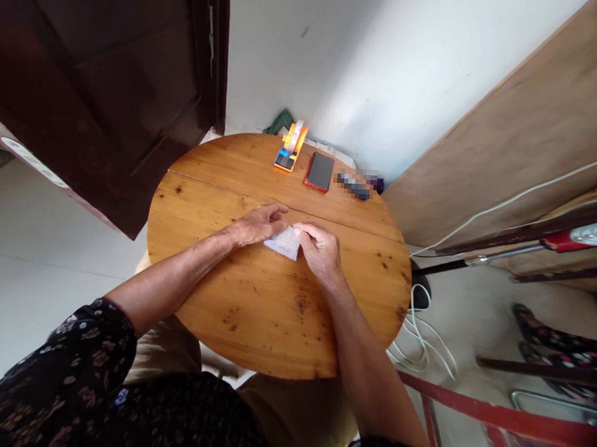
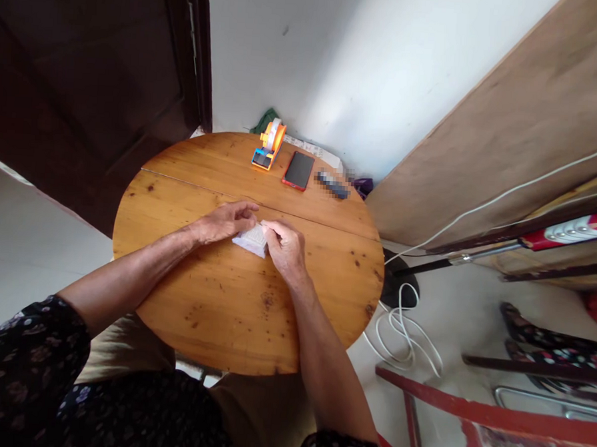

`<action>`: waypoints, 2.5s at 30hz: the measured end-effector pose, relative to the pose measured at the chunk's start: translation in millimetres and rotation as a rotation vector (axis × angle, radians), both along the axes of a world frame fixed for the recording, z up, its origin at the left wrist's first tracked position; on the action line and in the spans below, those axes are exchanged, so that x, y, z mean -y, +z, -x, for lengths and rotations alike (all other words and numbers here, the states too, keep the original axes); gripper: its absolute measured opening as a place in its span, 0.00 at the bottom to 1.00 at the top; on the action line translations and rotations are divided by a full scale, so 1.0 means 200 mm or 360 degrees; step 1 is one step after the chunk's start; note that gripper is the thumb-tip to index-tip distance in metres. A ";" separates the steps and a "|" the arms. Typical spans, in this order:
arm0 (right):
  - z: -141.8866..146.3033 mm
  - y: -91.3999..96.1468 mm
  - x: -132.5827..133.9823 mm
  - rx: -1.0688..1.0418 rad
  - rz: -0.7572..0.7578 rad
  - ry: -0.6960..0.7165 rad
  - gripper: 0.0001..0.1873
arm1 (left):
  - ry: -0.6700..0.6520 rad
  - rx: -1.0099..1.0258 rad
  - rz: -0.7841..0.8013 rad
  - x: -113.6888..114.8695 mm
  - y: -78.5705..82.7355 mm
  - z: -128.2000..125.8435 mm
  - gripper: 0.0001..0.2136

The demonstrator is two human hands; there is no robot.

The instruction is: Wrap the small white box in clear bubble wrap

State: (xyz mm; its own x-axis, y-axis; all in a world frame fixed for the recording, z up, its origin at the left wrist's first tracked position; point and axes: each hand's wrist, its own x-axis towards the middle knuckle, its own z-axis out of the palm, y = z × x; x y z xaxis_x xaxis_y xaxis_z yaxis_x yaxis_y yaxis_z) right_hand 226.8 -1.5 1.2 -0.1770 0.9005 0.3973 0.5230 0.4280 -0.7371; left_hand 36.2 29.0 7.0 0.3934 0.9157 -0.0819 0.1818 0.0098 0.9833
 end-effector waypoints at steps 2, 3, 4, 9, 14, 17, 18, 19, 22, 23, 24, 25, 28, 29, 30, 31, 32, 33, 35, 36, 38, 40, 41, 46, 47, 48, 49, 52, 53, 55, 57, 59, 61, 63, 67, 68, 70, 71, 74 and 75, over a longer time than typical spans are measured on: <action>0.00 -0.01 -0.01 0.0005 -0.0031 -0.0018 0.13 | -0.0048 0.0106 0.0104 -0.01 0.00 0.02 0.25; 0.00 -0.01 -0.01 0.0007 -0.0065 -0.0031 0.13 | -0.0062 0.0133 0.0136 -0.02 0.00 0.03 0.26; 0.00 -0.01 -0.01 0.0006 -0.0111 -0.0044 0.12 | -0.0064 0.0148 0.0159 -0.02 0.00 0.03 0.26; 0.02 -0.02 -0.01 0.0055 -0.0337 -0.0035 0.10 | -0.0009 0.0156 0.0205 -0.01 0.02 0.01 0.22; 0.01 -0.02 0.01 0.0212 -0.0458 -0.0012 0.11 | 0.0036 0.0107 0.0184 0.00 0.03 0.00 0.18; 0.00 -0.01 0.03 0.0380 -0.0524 0.0008 0.12 | 0.0036 0.0113 0.0173 0.00 0.03 0.01 0.16; 0.00 -0.01 0.04 0.0432 -0.0561 0.0022 0.12 | 0.0036 0.0118 0.0180 0.00 0.03 0.01 0.15; -0.01 0.00 0.05 0.0479 -0.0602 0.0038 0.12 | 0.0038 0.0119 0.0190 0.00 0.03 0.01 0.15; -0.01 0.01 0.08 0.0621 -0.0696 0.0051 0.11 | 0.0052 0.0125 0.0208 0.00 0.03 0.01 0.14; -0.02 0.01 0.08 0.0672 -0.0705 0.0049 0.10 | 0.0052 0.0129 0.0202 0.00 0.03 0.01 0.14; -0.02 0.01 0.08 0.0720 -0.0705 0.0045 0.10 | 0.0046 0.0134 0.0193 0.00 0.03 0.01 0.14; -0.02 0.01 0.09 0.0763 -0.0703 0.0042 0.09 | 0.0039 0.0137 0.0181 0.00 0.02 0.01 0.14; -0.01 0.01 0.09 0.0841 -0.0709 0.0037 0.10 | 0.0035 0.0124 0.0158 0.00 0.01 0.01 0.14; -0.01 0.01 0.09 0.0855 -0.0717 0.0036 0.10 | 0.0042 0.0117 0.0156 -0.01 0.01 0.01 0.14; 0.00 0.01 0.09 0.0864 -0.0730 0.0038 0.11 | 0.0048 0.0111 0.0157 -0.01 0.01 0.01 0.14; 0.00 0.01 0.09 0.0872 -0.0743 0.0041 0.11 | 0.0055 0.0109 0.0160 -0.01 0.01 0.01 0.14; 0.01 0.01 0.09 0.0878 -0.0752 0.0044 0.11 | 0.0061 0.0106 0.0164 0.00 0.02 0.01 0.14; 0.01 0.01 0.09 0.0881 -0.0756 0.0046 0.12 | 0.0071 0.0101 0.0164 0.00 0.02 0.00 0.14; 0.01 0.01 0.09 0.0883 -0.0741 0.0052 0.11 | 0.0083 0.0080 0.0157 0.00 0.03 0.00 0.13; 0.01 0.00 0.09 0.0885 -0.0726 0.0057 0.11 | 0.0089 0.0066 0.0152 0.00 0.03 0.00 0.13; 0.01 0.00 0.10 0.0888 -0.0706 0.0057 0.10 | 0.0087 0.0039 0.0137 0.00 0.03 0.01 0.14; 0.01 -0.01 0.10 0.0882 -0.0709 0.0041 0.10 | 0.0076 0.0020 0.0119 0.00 0.03 0.01 0.14; 0.01 -0.01 0.10 0.0875 -0.0715 0.0030 0.10 | 0.0070 0.0011 0.0107 0.00 0.02 0.01 0.14; 0.01 -0.01 0.10 0.0838 -0.0745 0.0002 0.11 | 0.0074 -0.0054 0.0064 -0.01 0.02 0.02 0.15; 0.01 -0.01 0.10 0.0835 -0.0750 0.0001 0.11 | 0.0075 -0.0067 0.0059 -0.01 0.02 0.02 0.15; 0.01 -0.01 0.10 0.0829 -0.0755 0.0000 0.11 | 0.0077 -0.0080 0.0052 -0.01 0.02 0.02 0.15; 0.01 -0.01 0.10 0.0826 -0.0761 -0.0002 0.11 | 0.0076 -0.0090 0.0045 -0.01 0.02 0.02 0.15; 0.01 -0.01 0.10 0.0835 -0.0767 -0.0007 0.10 | 0.0070 -0.0098 0.0035 -0.01 0.03 0.02 0.14; 0.01 -0.01 0.10 0.0838 -0.0763 -0.0010 0.10 | 0.0068 -0.0092 0.0040 -0.01 0.03 0.02 0.14; 0.01 0.00 0.10 0.0840 -0.0748 -0.0008 0.10 | 0.0070 -0.0065 0.0056 -0.01 0.02 0.02 0.15; 0.01 0.00 0.10 0.0826 -0.0745 -0.0004 0.11 | 0.0072 -0.0030 0.0074 -0.01 0.01 0.01 0.16; 0.01 0.00 0.10 0.0821 -0.0765 -0.0006 0.11 | 0.0064 -0.0018 0.0078 -0.02 0.00 0.01 0.18; 0.01 0.00 0.10 0.0837 -0.0798 -0.0019 0.10 | 0.0054 -0.0065 0.0048 -0.01 0.00 0.01 0.21; 0.01 -0.01 0.10 0.0851 -0.0826 -0.0026 0.10 | 0.0065 -0.0164 -0.0016 -0.01 0.00 0.01 0.23; 0.02 -0.02 0.10 0.0803 -0.0849 0.0001 0.07 | 0.0067 -0.0308 -0.0076 0.00 0.02 0.00 0.25; 0.02 -0.02 0.10 0.0788 -0.0849 0.0005 0.06 | 0.0064 -0.0319 -0.0069 0.00 0.02 -0.01 0.25; 0.02 -0.02 0.10 0.0758 -0.0847 0.0005 0.05 | 0.0066 -0.0327 -0.0057 0.00 0.02 -0.01 0.26; 0.02 -0.02 0.10 0.0733 -0.0848 0.0003 0.04 | 0.0065 -0.0328 -0.0057 0.00 0.02 -0.01 0.26; 0.02 -0.01 0.10 0.0594 -0.0863 -0.0013 0.02 | 0.0070 -0.0323 -0.0050 0.00 0.02 -0.01 0.25; 0.01 -0.01 0.10 0.0547 -0.0868 -0.0024 0.04 | 0.0072 -0.0316 -0.0043 0.00 0.02 -0.01 0.24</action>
